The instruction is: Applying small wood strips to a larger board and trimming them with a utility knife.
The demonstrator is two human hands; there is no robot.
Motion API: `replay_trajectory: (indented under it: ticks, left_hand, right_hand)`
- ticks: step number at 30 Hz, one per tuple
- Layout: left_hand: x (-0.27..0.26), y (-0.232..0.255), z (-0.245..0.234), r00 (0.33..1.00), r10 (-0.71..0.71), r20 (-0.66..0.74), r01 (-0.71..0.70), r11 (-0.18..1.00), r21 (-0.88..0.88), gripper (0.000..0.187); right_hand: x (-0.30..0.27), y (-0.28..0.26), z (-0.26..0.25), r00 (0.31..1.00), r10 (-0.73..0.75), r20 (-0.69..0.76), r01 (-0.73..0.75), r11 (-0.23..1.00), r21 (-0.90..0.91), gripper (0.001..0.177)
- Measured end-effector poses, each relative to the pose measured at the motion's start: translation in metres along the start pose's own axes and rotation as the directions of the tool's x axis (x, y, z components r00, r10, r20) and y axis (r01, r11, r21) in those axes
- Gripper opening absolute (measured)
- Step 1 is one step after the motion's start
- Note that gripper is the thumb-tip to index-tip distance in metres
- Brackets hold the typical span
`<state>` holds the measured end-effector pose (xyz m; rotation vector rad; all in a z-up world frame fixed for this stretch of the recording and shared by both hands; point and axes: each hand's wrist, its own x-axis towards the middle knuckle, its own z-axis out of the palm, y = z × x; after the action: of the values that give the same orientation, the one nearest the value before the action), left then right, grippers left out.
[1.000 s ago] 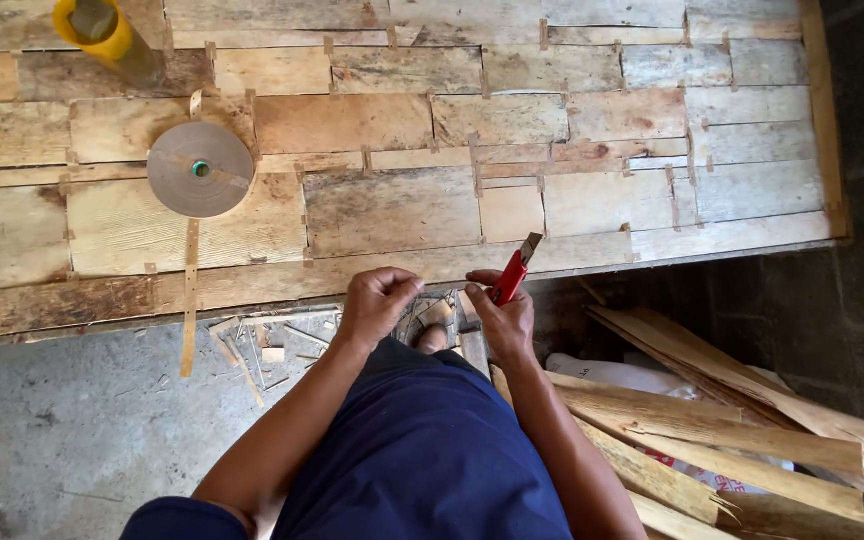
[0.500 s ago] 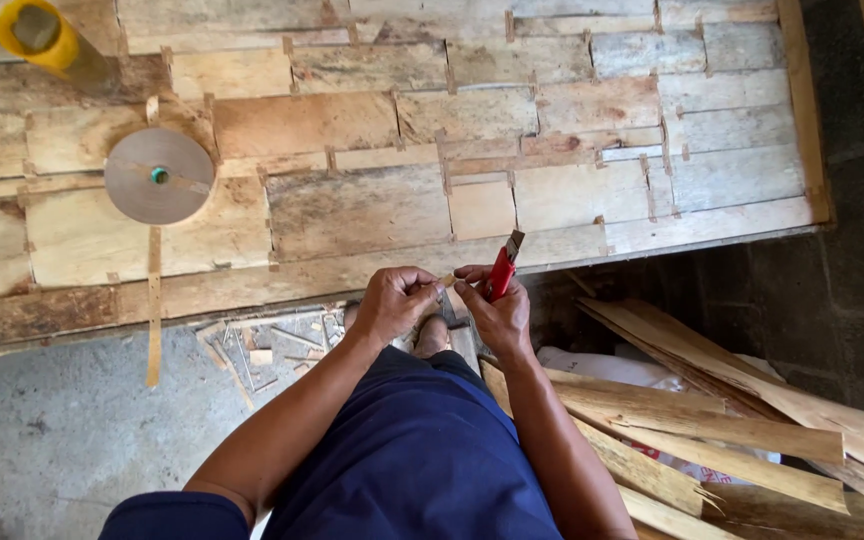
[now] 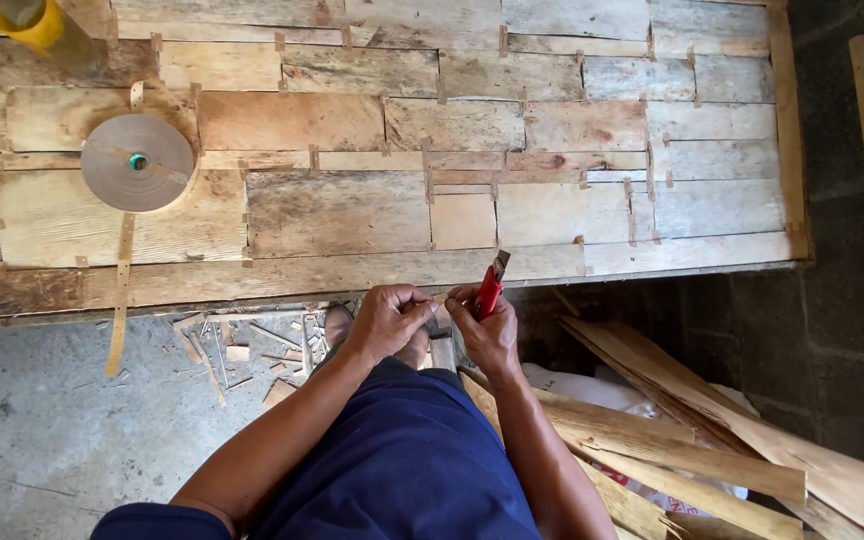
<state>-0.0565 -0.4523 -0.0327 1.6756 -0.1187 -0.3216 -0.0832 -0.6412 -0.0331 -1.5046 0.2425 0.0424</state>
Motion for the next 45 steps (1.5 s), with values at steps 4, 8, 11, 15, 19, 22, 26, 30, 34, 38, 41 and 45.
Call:
replay_trajectory:
  ticks: [4, 8, 11, 15, 19, 22, 26, 30, 34, 38, 41, 45]
  left_hand:
    - [-0.003, 0.005, -0.012, 0.999, -0.027, -0.017, 0.026, 0.999, -0.043, 0.013]
    - [-0.005, 0.008, -0.028, 0.998, -0.029, -0.054, 0.027, 0.999, -0.040, 0.013]
    - [-0.006, 0.008, -0.042, 0.998, -0.034, -0.058, 0.031, 0.998, -0.056, 0.014]
    - [-0.010, 0.017, -0.063, 0.995, -0.074, -0.066, 0.071, 0.997, -0.040, 0.015]
    - [-0.013, 0.004, -0.080, 0.994, -0.067, -0.083, 0.065, 0.998, -0.023, 0.017]
    - [-0.017, 0.004, -0.094, 0.991, -0.074, -0.108, 0.072, 0.997, -0.020, 0.017]
    - [-0.024, 0.013, -0.111, 0.983, -0.091, -0.156, 0.095, 0.995, 0.015, 0.022]
    - [-0.029, 0.015, -0.122, 0.968, -0.164, -0.188, 0.184, 0.978, 0.095, 0.026]
    - [-0.031, 0.013, -0.130, 0.965, -0.118, -0.232, 0.153, 0.978, 0.140, 0.033]
    - [-0.031, 0.021, -0.136, 0.969, -0.128, -0.210, 0.178, 0.954, 0.241, 0.039]
    - [-0.027, 0.021, -0.136, 0.971, -0.092, -0.219, 0.160, 0.936, 0.315, 0.043]
    - [-0.017, 0.029, -0.136, 0.973, -0.107, -0.203, 0.188, 0.878, 0.440, 0.051]
  right_hand:
    - [0.001, -0.016, 0.016, 0.998, -0.059, 0.027, 0.057, 0.997, 0.061, 0.012]
    - [0.005, -0.019, 0.031, 0.998, 0.013, 0.069, -0.009, 0.998, -0.055, 0.012]
    - [0.010, -0.015, 0.044, 0.997, 0.002, 0.075, 0.003, 0.997, -0.073, 0.011]
    - [0.013, -0.019, 0.067, 0.998, -0.008, 0.065, 0.011, 0.999, -0.051, 0.010]
    - [0.014, -0.011, 0.089, 0.998, -0.029, 0.058, 0.034, 0.996, -0.079, 0.011]
    - [0.015, -0.009, 0.107, 0.995, -0.063, 0.076, 0.067, 0.996, -0.055, 0.014]
    - [0.012, -0.016, 0.127, 0.994, -0.086, 0.071, 0.093, 0.990, -0.110, 0.015]
    - [0.006, -0.028, 0.140, 0.993, -0.084, 0.083, 0.101, 0.967, -0.234, 0.013]
    - [0.003, -0.036, 0.143, 0.998, -0.038, 0.056, 0.055, 0.938, -0.342, 0.011]
    - [0.003, -0.043, 0.143, 0.995, -0.064, 0.081, 0.088, 0.939, -0.332, 0.012]
    - [0.001, -0.054, 0.143, 0.990, -0.085, 0.113, 0.121, 0.924, -0.363, 0.012]
    - [0.006, -0.070, 0.146, 0.974, -0.137, 0.181, 0.209, 0.850, -0.483, 0.012]
